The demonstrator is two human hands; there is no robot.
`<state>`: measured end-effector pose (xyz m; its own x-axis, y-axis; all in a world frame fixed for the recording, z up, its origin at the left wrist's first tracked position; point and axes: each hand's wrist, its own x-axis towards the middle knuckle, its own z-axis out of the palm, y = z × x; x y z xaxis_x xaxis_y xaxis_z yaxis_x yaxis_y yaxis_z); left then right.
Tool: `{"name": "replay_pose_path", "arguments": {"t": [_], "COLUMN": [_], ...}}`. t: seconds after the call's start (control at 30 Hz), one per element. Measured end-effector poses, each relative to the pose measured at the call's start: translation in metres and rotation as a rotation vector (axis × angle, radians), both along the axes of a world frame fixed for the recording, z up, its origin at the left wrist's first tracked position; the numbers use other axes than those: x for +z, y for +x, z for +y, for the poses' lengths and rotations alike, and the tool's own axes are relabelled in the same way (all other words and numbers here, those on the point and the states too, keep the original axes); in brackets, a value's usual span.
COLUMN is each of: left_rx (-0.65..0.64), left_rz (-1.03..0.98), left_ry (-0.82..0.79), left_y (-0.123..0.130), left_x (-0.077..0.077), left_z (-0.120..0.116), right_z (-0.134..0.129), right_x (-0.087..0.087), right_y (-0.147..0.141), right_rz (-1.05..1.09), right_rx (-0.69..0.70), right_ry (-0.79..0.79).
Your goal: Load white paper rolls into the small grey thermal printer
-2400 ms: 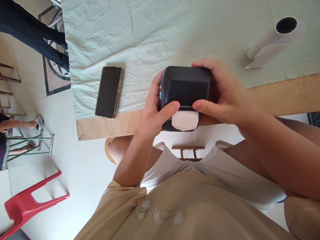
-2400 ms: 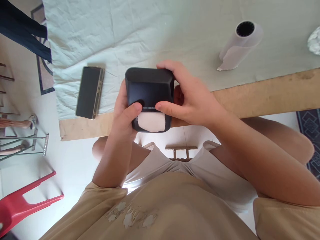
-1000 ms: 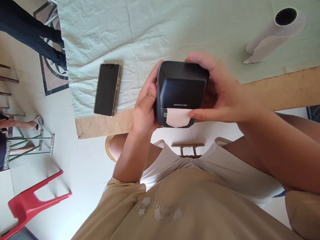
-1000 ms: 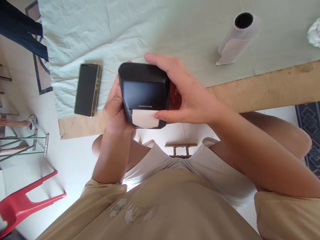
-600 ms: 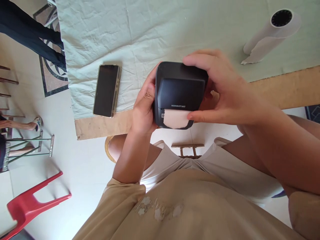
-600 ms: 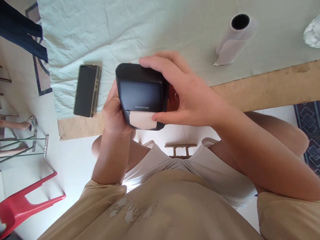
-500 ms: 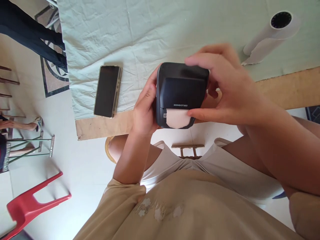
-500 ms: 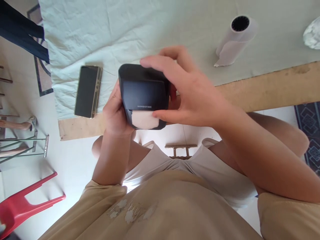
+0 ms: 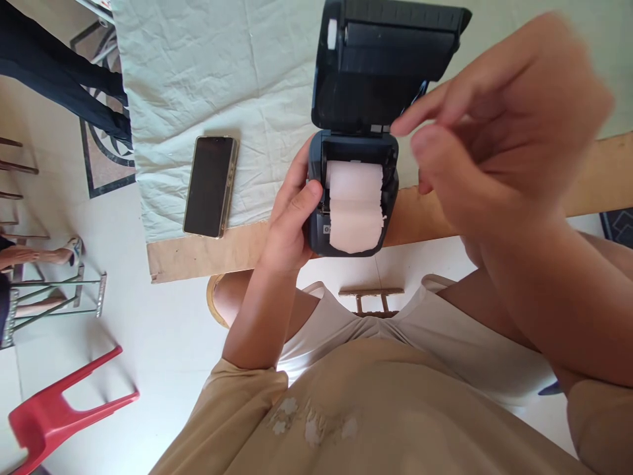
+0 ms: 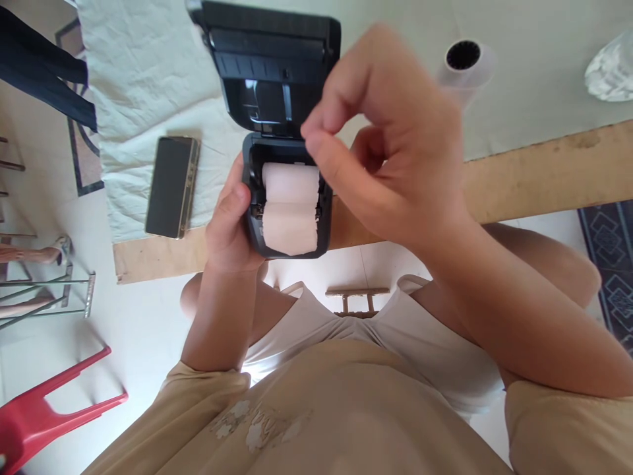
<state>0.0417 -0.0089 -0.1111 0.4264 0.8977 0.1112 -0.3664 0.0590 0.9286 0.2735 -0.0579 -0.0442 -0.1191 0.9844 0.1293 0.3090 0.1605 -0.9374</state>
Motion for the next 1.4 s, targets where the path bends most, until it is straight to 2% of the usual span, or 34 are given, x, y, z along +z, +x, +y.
{"name": "replay_pose_path", "arguments": {"t": [0.07,0.2,0.27,0.33,0.43,0.53,0.63,0.73,0.83,0.87,0.9,0.97,1.07,1.13,1.2,1.3,1.4], "left_rx": [0.029,-0.041,0.029,-0.019,0.015,0.028,0.050,0.078,0.090,0.092,0.094,0.080,0.059,0.071,0.076,0.040,0.008], "left_rz": [0.012,0.024,-0.003,0.029,0.030,0.033,-0.012,-0.037,0.007,0.029,0.037,0.017,-0.020,-0.005,-0.010,-0.039,-0.049], "left_ry": [-0.009,-0.061,-0.004,-0.017,0.013,-0.021,-0.053,-0.106,-0.139,-0.138,-0.129,-0.107,-0.093,-0.096,-0.102,-0.112,-0.120], "left_y": [0.002,0.005,0.005,0.004,0.002,0.002,0.004,0.004,0.004,0.004,0.003,0.004,0.006,0.007,0.006,0.004,0.004], "left_x": [0.003,0.017,0.021,0.021,0.019,0.020,0.021,0.019,0.018,0.018,0.018,0.018,0.018,0.017,0.016,0.016,0.020], "left_z": [-0.001,-0.008,-0.010,-0.010,-0.010,-0.011,-0.012,-0.011,-0.010,-0.010,-0.010,-0.010,-0.010,-0.010,-0.009,-0.009,-0.012], "right_z": [0.002,0.005,0.007,0.009,0.010,0.006,0.008,0.026,0.044,0.047,0.047,0.043,0.033,0.033,0.039,0.047,0.038], "right_x": [-0.001,-0.002,-0.002,-0.002,0.005,0.022,0.032,0.017,-0.018,-0.029,-0.038,-0.048,-0.049,-0.049,-0.054,-0.061,-0.049], "right_y": [-0.003,-0.005,-0.004,-0.004,-0.002,0.005,0.021,0.041,0.056,0.058,0.059,0.058,0.057,0.061,0.065,0.069,0.069], "right_rz": [-0.122,-0.276,-0.365,-0.498,-0.577,-0.412,-0.071,0.260,0.364,0.337,0.290,0.099,-0.275,-0.423,-0.495,-0.577,-0.559], "right_rx": [0.005,0.010,0.027,0.028,0.044,0.122,0.091,0.023,-0.091,-0.111,-0.167,-0.199,-0.170,-0.147,-0.144,-0.150,-0.191], "right_ry": [0.078,0.150,0.152,0.194,0.302,0.220,0.114,0.176,0.086,0.051,0.087,0.108,0.224,0.322,0.358,0.322,0.391]}}
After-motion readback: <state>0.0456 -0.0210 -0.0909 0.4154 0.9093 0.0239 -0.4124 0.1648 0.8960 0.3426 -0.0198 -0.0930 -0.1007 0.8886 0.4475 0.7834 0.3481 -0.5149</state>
